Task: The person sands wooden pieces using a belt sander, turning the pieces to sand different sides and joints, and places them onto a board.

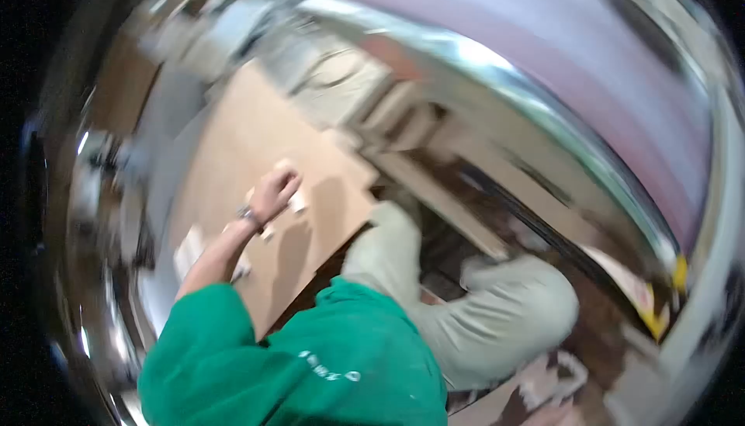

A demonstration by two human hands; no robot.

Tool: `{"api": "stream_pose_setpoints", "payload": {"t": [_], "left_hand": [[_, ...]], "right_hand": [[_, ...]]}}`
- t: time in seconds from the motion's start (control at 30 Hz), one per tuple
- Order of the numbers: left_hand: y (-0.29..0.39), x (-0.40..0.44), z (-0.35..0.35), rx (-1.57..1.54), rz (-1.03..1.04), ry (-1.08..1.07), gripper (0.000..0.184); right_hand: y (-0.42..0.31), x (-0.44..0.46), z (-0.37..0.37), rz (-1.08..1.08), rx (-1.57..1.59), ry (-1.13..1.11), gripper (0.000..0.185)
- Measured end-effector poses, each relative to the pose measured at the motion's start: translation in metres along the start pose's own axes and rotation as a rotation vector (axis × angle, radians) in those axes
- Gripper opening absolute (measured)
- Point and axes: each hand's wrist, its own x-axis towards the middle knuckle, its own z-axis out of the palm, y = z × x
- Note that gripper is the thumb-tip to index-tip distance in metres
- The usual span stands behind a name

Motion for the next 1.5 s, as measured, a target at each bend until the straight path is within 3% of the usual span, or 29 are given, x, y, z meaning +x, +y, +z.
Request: {"api": "stream_pose_setpoints", "payload": {"t": [0.03, 0.07, 0.1, 0.17, 0.27, 0.3, 0.37, 0.43, 0.5, 0.57, 0.6, 0.63, 0.7, 0.73, 0.8, 0.87, 0.93, 0.97, 1.0, 1.07, 1.13, 1.27, 1.5], "left_hand": [[-0.025, -0.009, -0.007, 0.079, -0.069, 0.121, 0.021], [-0.083, -0.012, -0.025, 0.062, -0.073, 0.327, 0.019], [-0.100, -0.025, -0.038, 0.093, -0.240, 0.345, 0.019], [-0.180, -0.057, -0.017, 0.164, -0.291, 0.460, 0.026], [-0.233, -0.085, 0.011, 0.324, -0.367, 0.386, 0.035], [-0.219, -0.106, -0.031, 0.305, -0.359, 0.385, 0.035], [-0.215, -0.100, -0.014, 0.342, -0.102, 0.376, 0.038], [-0.182, -0.080, -0.012, 0.156, 0.005, 0.271, 0.033], [-0.219, -0.062, 0.033, 0.155, -0.215, -0.011, 0.024], [-0.202, -0.056, 0.031, 0.274, -0.190, 0.034, 0.020], [-0.194, -0.055, 0.026, 0.379, -0.157, 0.041, 0.016], [-0.189, -0.054, 0.018, 0.385, -0.160, 0.065, 0.016], [-0.173, -0.052, 0.003, 0.544, 0.039, 0.077, 0.017], [-0.165, -0.047, -0.002, 0.538, 0.153, 0.192, 0.021], [-0.116, -0.026, -0.026, 0.536, 0.231, 0.226, 0.010], [-0.044, 0.000, -0.048, 0.500, 0.438, 0.385, 0.008], [0.036, 0.020, -0.067, 0.516, 0.555, 0.392, 0.008], [0.079, 0.039, -0.067, 0.530, 0.672, 0.403, 0.009], [0.115, 0.057, -0.062, 0.484, 0.783, 0.446, 0.010], [0.187, 0.083, -0.055, 0.445, 0.970, 0.493, 0.013], [0.254, 0.106, -0.042, 0.362, 1.098, 0.448, 0.012], [0.360, 0.146, -0.015, 0.294, 1.310, 0.342, 0.011], [0.486, 0.214, 0.087, 0.197, 1.619, 0.276, 0.014]], "right_hand": [[-0.025, 0.032, -0.009, -0.068, -0.010, 0.049, 0.037], [-0.110, 0.038, -0.019, -0.084, -0.006, 0.137, 0.036], [-0.173, 0.047, -0.037, -0.107, -0.021, 0.195, 0.035], [-0.258, 0.060, -0.051, -0.182, -0.032, 0.241, 0.034], [-0.340, 0.068, -0.060, -0.253, -0.017, 0.284, 0.032], [-0.355, 0.053, -0.104, -0.265, -0.027, 0.299, 0.032], [-0.363, 0.067, -0.102, -0.307, 0.019, 0.316, 0.031], [-0.388, 0.073, -0.111, -0.431, 0.100, 0.319, 0.030], [-0.420, 0.072, -0.133, -0.377, 0.132, 0.278, 0.028], [-0.449, 0.075, -0.156, -0.646, 0.139, 0.437, 0.026], [-0.451, 0.082, -0.160, -0.664, 0.122, 0.447, 0.024], [-0.456, 0.089, -0.164, -0.662, 0.166, 0.440, 0.023], [-0.478, 0.095, -0.170, -0.496, 0.436, 0.332, 0.022], [-0.482, 0.104, -0.166, -0.501, 0.449, 0.340, 0.022], [-0.500, 0.122, -0.154, -0.654, 0.629, 0.161, 0.027], [-0.532, 0.134, -0.150, -0.797, 0.789, -0.014, 0.033], [-0.579, 0.131, -0.168, -1.278, 0.532, 0.269, 0.045], [-0.605, 0.121, -0.169, -1.238, 0.576, 0.222, 0.048], [-0.629, 0.109, -0.191, -1.297, 0.426, 0.293, 0.052], [-0.650, 0.126, -0.190, -1.397, 0.541, 0.236, 0.058], [-0.656, 0.152, -0.188, -1.455, 0.468, 0.316, 0.054], [-0.622, 0.225, -0.177, -1.347, 0.262, 0.374, 0.041], [-0.532, 0.323, -0.161, -0.983, 0.460, 0.186, 0.024]]}}
